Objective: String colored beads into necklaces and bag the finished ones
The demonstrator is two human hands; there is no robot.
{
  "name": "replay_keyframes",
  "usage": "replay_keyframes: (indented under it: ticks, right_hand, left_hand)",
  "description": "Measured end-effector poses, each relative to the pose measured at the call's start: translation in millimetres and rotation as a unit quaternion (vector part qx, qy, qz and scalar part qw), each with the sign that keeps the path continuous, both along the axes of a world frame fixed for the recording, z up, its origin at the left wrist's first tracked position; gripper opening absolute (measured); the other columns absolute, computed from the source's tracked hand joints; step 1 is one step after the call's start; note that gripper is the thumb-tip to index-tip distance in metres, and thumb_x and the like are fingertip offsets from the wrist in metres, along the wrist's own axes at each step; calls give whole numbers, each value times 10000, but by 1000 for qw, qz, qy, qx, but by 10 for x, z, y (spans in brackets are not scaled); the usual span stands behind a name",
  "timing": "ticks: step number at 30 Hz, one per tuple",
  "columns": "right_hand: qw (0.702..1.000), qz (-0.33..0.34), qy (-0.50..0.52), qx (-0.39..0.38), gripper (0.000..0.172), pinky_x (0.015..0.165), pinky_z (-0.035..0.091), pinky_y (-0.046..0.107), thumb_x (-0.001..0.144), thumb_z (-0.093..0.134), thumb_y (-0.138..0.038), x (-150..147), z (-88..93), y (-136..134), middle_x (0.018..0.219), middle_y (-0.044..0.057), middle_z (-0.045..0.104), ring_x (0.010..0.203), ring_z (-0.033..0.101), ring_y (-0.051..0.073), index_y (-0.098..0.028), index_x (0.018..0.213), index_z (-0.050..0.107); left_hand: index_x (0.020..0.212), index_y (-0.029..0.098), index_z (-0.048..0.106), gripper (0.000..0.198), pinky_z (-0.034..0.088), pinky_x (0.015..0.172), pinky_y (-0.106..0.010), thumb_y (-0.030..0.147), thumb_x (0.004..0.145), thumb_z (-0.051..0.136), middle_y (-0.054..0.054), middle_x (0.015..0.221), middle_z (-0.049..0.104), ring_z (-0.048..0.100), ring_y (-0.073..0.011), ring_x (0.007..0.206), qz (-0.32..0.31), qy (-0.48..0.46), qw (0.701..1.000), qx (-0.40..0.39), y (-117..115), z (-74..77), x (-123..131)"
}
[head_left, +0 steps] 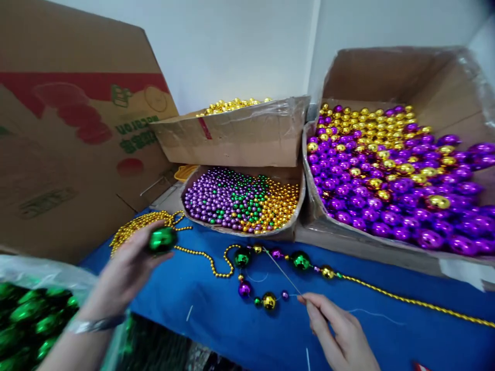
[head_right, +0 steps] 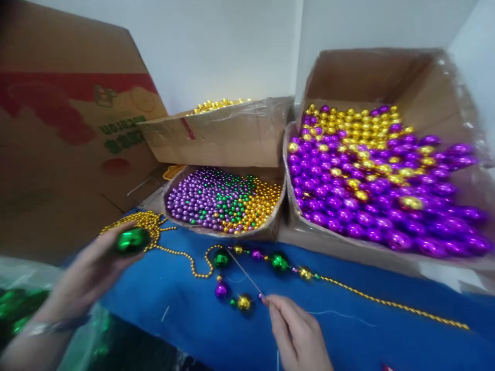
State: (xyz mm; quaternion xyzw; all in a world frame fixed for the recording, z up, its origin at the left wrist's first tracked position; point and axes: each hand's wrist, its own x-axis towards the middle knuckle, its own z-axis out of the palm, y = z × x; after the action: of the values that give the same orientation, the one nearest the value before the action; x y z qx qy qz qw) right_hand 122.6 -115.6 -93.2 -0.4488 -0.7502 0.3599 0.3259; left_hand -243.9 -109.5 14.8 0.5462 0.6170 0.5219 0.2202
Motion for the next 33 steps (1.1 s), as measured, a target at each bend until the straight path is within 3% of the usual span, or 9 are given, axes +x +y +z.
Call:
replay_keyframes:
  ticks: [2, 6, 10, 14, 20, 24, 28, 30, 33]
  right_hand:
    - [999, 19, -2, 28, 212, 680, 510, 208, 947, 414, -276, -51, 3, -30, 909, 33, 652, 758, 643, 152, -265, 1104, 557]
    - [998, 17, -6, 54, 208, 755, 514, 231, 951, 404, -233, -29, 18, -68, 998, 44, 663, 884, 651, 167, -273, 1102, 542]
    - [998, -19, -17, 52, 196, 746, 513, 216, 954, 405, -225, 51, 18, -85, 985, 24, 669, 879, 655, 153, -281, 1093, 532]
    - [998, -18, -17, 62, 198, 753, 510, 218, 951, 408, -206, 85, 23, -80, 972, 18, 669, 875, 655, 151, -275, 1089, 531]
    - [996, -31, -1, 88, 212, 747, 505, 205, 948, 419, -199, 79, -15, -87, 988, 43, 668, 871, 653, 143, -251, 1109, 546]
    - [991, -85, -8, 102, 201, 753, 489, 222, 943, 415, -194, 189, 53, -11, 965, 55, 674, 871, 652, 156, -214, 1066, 573]
    - [984, -150, -40, 90, 236, 680, 453, 231, 948, 381, -182, 530, 299, 131, 839, 51, 670, 752, 637, 146, -157, 999, 610]
    - [981, -175, -61, 64, 228, 594, 419, 202, 946, 406, -222, 784, 390, 192, 675, -13, 627, 595, 585, 103, -170, 991, 624]
    - [975, -202, -80, 40, 216, 608, 399, 182, 942, 425, -239, 1129, 441, 204, 701, -32, 620, 611, 560, 78, -179, 1017, 620]
  left_hand:
    - [1181, 241, 559, 340, 566, 702, -288, 411, 915, 432, -33, 1057, 655, 633, -207, 911, -70, -181, 976, -93, 167, -183, 211]
    - [1234, 238, 515, 410, 564, 667, -231, 418, 865, 515, -85, 1156, 617, 633, -226, 960, -191, -496, 829, -175, 377, -432, 783]
    - [1190, 201, 540, 408, 536, 605, -180, 393, 831, 571, -109, 1126, 615, 637, -213, 907, -248, -580, 749, -203, 443, -515, 1103]
    - [1147, 133, 549, 474, 488, 500, -170, 503, 870, 445, -146, 963, 634, 610, -157, 702, -254, -630, 694, -239, 473, -561, 1236]
    - [1156, 126, 527, 454, 388, 404, -126, 462, 925, 327, -162, 983, 617, 554, -108, 601, -229, -675, 662, -229, 459, -629, 1306]
    - [1169, 193, 533, 444, 440, 452, -188, 503, 895, 373, -125, 1016, 612, 578, -131, 608, -299, -611, 685, -259, 381, -615, 1397]
    - [1204, 217, 525, 437, 484, 550, -243, 452, 836, 535, -121, 1104, 589, 601, -206, 785, -474, -358, 723, -353, 219, -544, 1814]
    - [1211, 240, 531, 418, 487, 616, -255, 408, 830, 567, -91, 1106, 590, 587, -187, 806, -570, -182, 695, -398, 132, -571, 2183]
    - [1220, 247, 539, 418, 482, 681, -303, 421, 840, 537, -64, 1015, 629, 589, -184, 771, -687, 6, 625, -370, -88, -755, 2873]
